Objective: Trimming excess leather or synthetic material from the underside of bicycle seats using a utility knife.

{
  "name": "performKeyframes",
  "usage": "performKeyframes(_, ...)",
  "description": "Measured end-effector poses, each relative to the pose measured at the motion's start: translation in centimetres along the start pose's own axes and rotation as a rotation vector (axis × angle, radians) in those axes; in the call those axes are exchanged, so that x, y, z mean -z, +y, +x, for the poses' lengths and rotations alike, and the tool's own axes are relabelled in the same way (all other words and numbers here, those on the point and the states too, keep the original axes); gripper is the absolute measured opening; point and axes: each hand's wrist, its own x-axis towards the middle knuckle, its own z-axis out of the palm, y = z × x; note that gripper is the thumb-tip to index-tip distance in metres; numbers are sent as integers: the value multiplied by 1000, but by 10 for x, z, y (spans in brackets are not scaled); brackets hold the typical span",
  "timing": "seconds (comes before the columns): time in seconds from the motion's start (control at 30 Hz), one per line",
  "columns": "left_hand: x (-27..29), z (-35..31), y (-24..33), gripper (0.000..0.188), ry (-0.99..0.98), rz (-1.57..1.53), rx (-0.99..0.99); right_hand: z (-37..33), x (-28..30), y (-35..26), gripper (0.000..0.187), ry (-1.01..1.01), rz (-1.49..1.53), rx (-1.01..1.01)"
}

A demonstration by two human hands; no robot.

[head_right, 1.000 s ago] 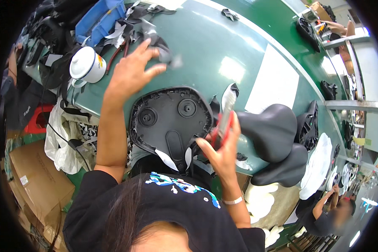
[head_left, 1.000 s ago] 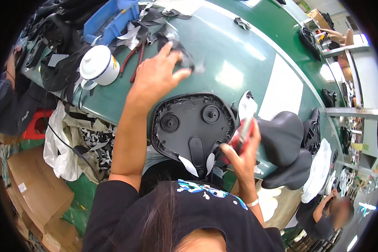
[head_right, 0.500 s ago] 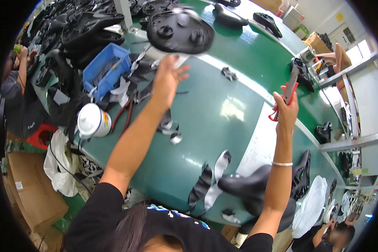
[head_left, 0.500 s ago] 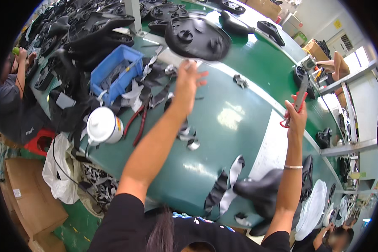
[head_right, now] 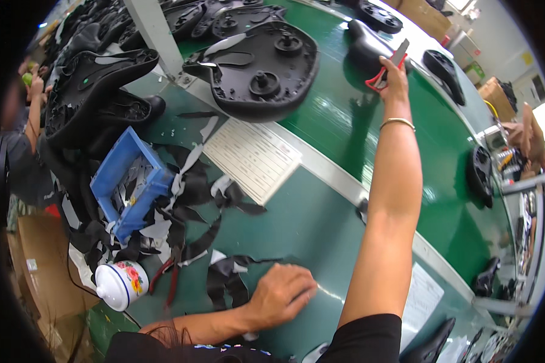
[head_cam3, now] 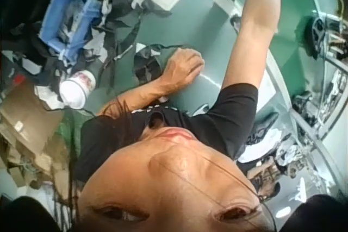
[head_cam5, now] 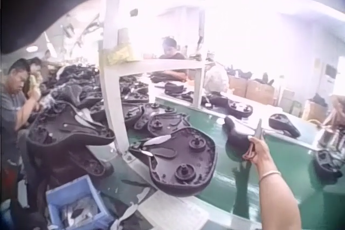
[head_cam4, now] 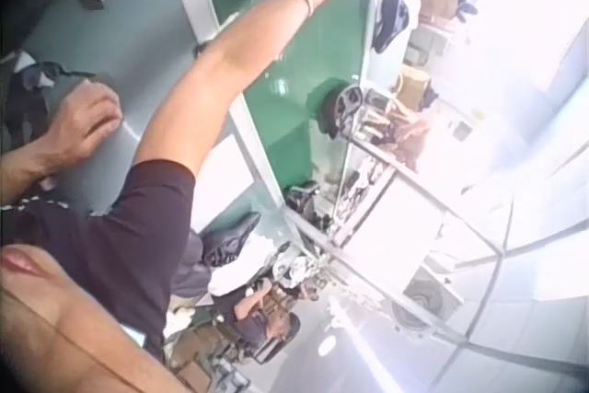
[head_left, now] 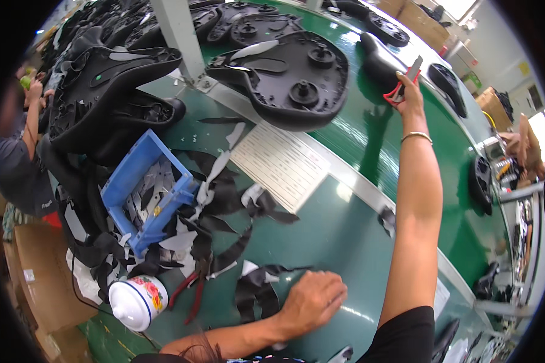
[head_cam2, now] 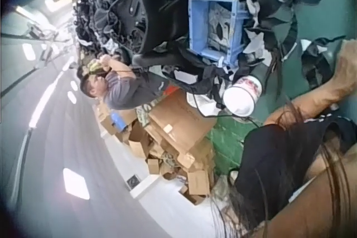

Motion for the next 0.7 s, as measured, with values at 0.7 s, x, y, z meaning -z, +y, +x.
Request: performKeyframes(0.7,52,-19,-7,53,-269,-1412,691,-580,81,-147,24,-963,-1366,708)
